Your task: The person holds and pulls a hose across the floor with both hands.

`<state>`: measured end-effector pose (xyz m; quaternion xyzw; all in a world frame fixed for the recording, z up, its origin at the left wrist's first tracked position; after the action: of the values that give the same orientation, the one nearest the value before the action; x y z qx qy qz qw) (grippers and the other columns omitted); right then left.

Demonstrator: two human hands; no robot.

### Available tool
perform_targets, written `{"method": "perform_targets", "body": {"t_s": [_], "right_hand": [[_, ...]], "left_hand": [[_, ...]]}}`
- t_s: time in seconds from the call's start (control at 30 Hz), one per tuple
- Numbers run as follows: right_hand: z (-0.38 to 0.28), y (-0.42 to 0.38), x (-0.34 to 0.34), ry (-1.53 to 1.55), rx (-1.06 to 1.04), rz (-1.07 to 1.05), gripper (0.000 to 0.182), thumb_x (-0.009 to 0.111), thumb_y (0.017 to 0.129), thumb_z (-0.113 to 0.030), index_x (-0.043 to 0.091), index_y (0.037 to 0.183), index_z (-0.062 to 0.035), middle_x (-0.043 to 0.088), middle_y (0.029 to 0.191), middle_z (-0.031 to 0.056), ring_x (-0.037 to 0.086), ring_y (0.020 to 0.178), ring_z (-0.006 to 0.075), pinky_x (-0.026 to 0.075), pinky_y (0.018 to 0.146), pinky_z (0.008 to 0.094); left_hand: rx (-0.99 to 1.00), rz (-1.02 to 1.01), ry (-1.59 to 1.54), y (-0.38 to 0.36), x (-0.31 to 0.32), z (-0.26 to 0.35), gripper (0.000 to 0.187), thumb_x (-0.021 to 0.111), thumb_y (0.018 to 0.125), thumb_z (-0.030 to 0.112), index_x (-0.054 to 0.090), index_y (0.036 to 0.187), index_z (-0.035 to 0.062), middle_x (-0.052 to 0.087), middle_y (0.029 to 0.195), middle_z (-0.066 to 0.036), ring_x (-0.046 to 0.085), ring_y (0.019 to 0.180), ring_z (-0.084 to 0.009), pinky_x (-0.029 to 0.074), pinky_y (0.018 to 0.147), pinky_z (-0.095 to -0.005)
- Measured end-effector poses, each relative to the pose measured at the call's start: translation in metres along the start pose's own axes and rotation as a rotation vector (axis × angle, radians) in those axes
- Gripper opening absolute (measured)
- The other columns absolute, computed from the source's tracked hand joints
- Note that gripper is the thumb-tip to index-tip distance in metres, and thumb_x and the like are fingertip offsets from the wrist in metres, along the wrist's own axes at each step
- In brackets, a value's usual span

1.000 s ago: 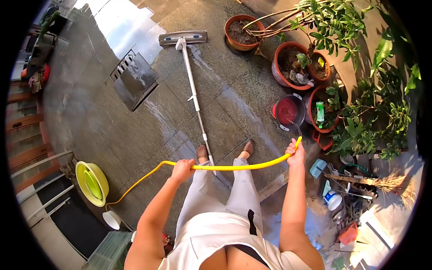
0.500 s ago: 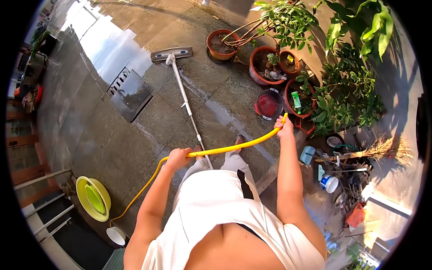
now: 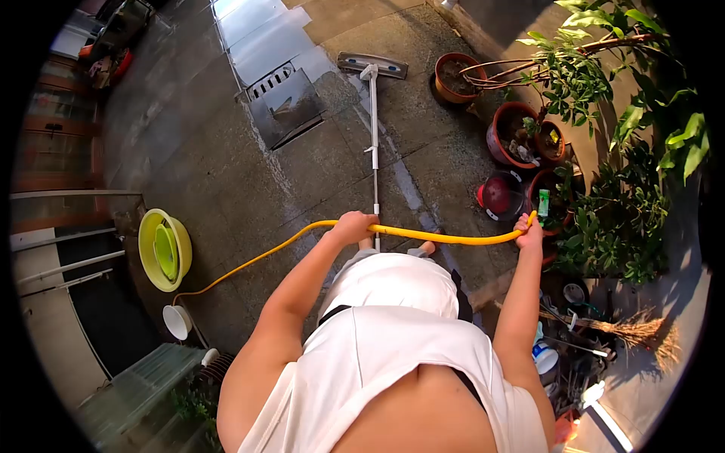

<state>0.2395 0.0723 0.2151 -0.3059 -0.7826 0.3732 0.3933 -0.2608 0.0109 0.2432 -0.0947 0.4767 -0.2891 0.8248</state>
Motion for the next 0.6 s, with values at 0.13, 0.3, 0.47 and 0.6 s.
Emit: {"method": "perform_targets", "body": {"t_s": [0.13, 0.3, 0.47, 0.6], "right_hand": [[0.003, -0.002, 0.003, -0.026, 0.017, -0.015, 0.033, 0.035, 0.101, -0.037, 0.044, 0.099, -0.0053, 0.043, 0.068, 0.0030, 0.036, 0.047, 0.0111, 0.033, 0.044, 0.0240], [0.011, -0.002, 0.002, -0.010, 0.033, -0.019, 0.032, 0.035, 0.101, -0.037, 0.042, 0.101, -0.0064, 0.042, 0.069, 0.0034, 0.036, 0.049, 0.0113, 0.033, 0.045, 0.0247], [0.013, -0.007, -0.008, 0.018, 0.021, 0.026, 0.032, 0.036, 0.101, -0.038, 0.043, 0.100, -0.0069, 0.041, 0.068, 0.0028, 0.035, 0.047, 0.0111, 0.032, 0.046, 0.0239], [0.009, -0.022, -0.010, 0.034, -0.037, 0.057, 0.026, 0.041, 0.099, -0.031, 0.045, 0.097, -0.0055, 0.042, 0.067, 0.0021, 0.036, 0.048, 0.0106, 0.034, 0.045, 0.0234]], "left_hand": [[-0.033, -0.025, -0.009, -0.006, 0.011, -0.001, 0.022, 0.065, 0.078, 0.026, 0.067, 0.098, 0.0163, 0.069, 0.082, -0.010, 0.066, 0.078, -0.0321, 0.052, 0.070, -0.0455], [-0.049, -0.006, -0.049, -0.012, 0.020, -0.007, 0.021, 0.065, 0.078, 0.025, 0.066, 0.096, 0.0156, 0.068, 0.081, -0.011, 0.065, 0.078, -0.0335, 0.051, 0.070, -0.0462], [-0.040, -0.005, -0.079, -0.007, 0.025, -0.009, 0.020, 0.065, 0.077, 0.024, 0.066, 0.095, 0.0149, 0.068, 0.081, -0.012, 0.065, 0.079, -0.0339, 0.051, 0.071, -0.0465], [-0.022, -0.028, -0.101, -0.003, 0.013, 0.008, 0.024, 0.067, 0.077, 0.022, 0.067, 0.099, 0.0149, 0.069, 0.083, -0.012, 0.065, 0.080, -0.0332, 0.051, 0.071, -0.0455]]}}
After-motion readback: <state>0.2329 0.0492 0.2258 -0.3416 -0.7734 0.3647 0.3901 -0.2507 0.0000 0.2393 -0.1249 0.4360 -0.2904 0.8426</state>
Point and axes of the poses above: each hand's wrist, its own y-axis towards the middle knuckle, its own x-axis out of the palm, z = x × y, the point moved 7 cm from there along y, towards the middle knuckle
